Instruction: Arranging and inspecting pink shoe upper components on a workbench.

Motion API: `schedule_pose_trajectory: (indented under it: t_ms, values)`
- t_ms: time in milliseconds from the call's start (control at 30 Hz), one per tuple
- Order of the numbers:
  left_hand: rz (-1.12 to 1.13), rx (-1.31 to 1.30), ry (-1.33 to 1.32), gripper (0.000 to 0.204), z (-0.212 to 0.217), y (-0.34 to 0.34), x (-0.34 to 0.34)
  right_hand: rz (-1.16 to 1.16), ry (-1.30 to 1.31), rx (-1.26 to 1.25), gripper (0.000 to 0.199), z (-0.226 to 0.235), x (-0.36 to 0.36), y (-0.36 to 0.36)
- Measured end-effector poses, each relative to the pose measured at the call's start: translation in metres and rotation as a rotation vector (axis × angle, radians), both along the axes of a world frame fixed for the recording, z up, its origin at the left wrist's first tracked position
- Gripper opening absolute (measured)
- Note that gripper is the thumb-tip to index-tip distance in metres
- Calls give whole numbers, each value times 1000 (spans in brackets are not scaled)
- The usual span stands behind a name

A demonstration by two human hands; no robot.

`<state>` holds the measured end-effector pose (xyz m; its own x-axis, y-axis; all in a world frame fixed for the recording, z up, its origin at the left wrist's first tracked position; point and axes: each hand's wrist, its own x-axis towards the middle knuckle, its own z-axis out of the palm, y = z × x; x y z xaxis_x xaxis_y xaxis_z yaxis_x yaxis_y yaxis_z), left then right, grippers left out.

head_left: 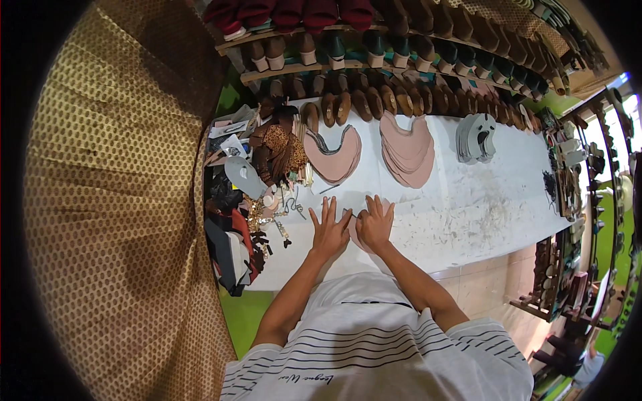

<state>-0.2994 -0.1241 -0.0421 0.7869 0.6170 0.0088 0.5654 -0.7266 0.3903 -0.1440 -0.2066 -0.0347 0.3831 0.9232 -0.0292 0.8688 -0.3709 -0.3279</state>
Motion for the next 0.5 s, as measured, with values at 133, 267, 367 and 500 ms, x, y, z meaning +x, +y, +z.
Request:
schedule_pose_trajectory:
  t_ms: [133,267,367,500]
  values:
    - [22,-6,46,60,-3,-7,-2,-3,-3,5,22,-2,0,-1]
    - [20,24,39,59,-6,-6,-1,-22,45,63,23,-3,-3,-3]
    - [25,-47,59,59,-6,-6,-1,-38,76,45,24,-2,-5,-4]
    - [34,-57,62,59,-4,-6,-1,-47,96,42,25,-2,-6,-3]
